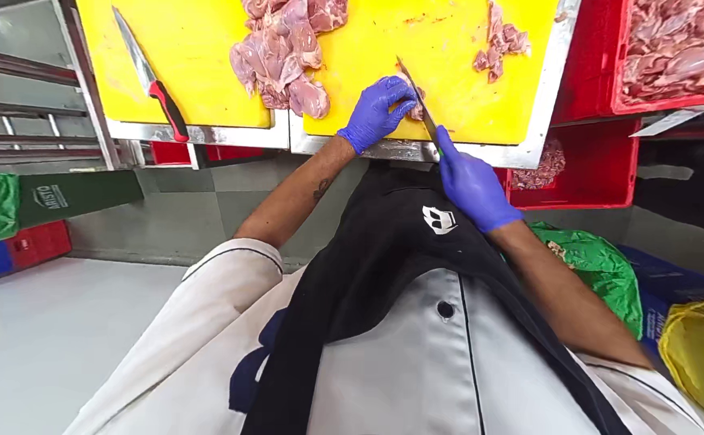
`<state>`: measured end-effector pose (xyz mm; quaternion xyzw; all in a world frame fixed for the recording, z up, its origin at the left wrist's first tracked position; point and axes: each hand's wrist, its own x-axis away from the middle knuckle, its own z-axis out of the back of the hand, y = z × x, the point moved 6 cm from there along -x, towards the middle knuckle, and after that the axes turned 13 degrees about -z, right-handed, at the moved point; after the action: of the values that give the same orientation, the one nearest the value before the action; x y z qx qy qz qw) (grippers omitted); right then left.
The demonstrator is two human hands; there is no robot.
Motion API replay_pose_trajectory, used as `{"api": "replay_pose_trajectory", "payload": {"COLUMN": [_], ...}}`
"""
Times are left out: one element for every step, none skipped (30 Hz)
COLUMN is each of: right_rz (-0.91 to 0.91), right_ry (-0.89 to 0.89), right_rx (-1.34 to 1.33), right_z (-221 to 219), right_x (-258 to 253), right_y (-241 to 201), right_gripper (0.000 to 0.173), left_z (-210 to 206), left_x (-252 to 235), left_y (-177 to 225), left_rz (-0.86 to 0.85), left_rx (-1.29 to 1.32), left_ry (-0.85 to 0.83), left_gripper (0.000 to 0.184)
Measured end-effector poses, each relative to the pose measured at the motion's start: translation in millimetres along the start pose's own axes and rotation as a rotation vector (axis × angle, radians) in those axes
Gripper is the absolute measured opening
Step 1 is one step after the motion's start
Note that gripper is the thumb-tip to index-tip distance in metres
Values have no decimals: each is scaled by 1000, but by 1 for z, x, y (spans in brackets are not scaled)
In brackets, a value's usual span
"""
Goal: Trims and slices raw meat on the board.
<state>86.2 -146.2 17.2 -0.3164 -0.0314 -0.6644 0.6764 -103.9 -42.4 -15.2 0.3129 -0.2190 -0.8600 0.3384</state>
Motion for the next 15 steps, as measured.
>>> {"api": "replay_pose_trajectory", "payload": {"right_rz": [-11, -18, -32, -46, -60, -65, -59, -40, -19, -9, -30, -73, -120, -150, -155], "right_ry": [25, 41, 36, 16, -4, -16, -33, -45, -43, -17, 15, 49, 78, 95, 110], "right_rx": [10, 25, 45, 67, 94, 118, 136, 136, 114, 80, 50, 24, -5, -31, -61], "right_z": [-1, -1, -2, -3, -2, -1, 1, 5, 10, 17, 25, 35, 45, 53, 60], "right_x": [-11, -16, -13, -3, 10, 26, 41, 53, 57, 54, 45, 34, 23, 17, 15], "right_y": [-10, -16, -15, -8, 4, 18, 34, 48, 60, 71, 79, 86, 92, 96, 97], "right_gripper": [58, 59, 59, 59, 58, 56, 53, 52, 51, 51, 51, 51, 52, 53, 53], "left_z": [0, 0, 0, 1, 4, 6, 8, 10, 11, 11, 10, 9, 8, 10, 13], "left_x": [0, 0, 2, 4, 3, 1, 1, 2, 2, 0, -3, -7, -10, -11, -14], "left_y": [0, -1, 0, 0, -2, -6, -10, -13, -18, -22, -25, -26, -26, -26, -28], "left_rz": [-5, -12, -10, -1, 9, 26, 58, 105, 143, 148, 125, 86, 42, 6, -23], "left_rx": [-18, -31, -33, -21, 0, 28, 55, 57, 49, 36, 14, -12, -37, -50, -57], "left_ry": [-11, -18, -18, -8, 16, 53, 87, 97, 68, 1, -91, -192, -275, -353, -418], "left_gripper": [15, 15, 15, 14, 14, 14, 19, 31, 44, 49, 45, 40, 37, 35, 34]}}
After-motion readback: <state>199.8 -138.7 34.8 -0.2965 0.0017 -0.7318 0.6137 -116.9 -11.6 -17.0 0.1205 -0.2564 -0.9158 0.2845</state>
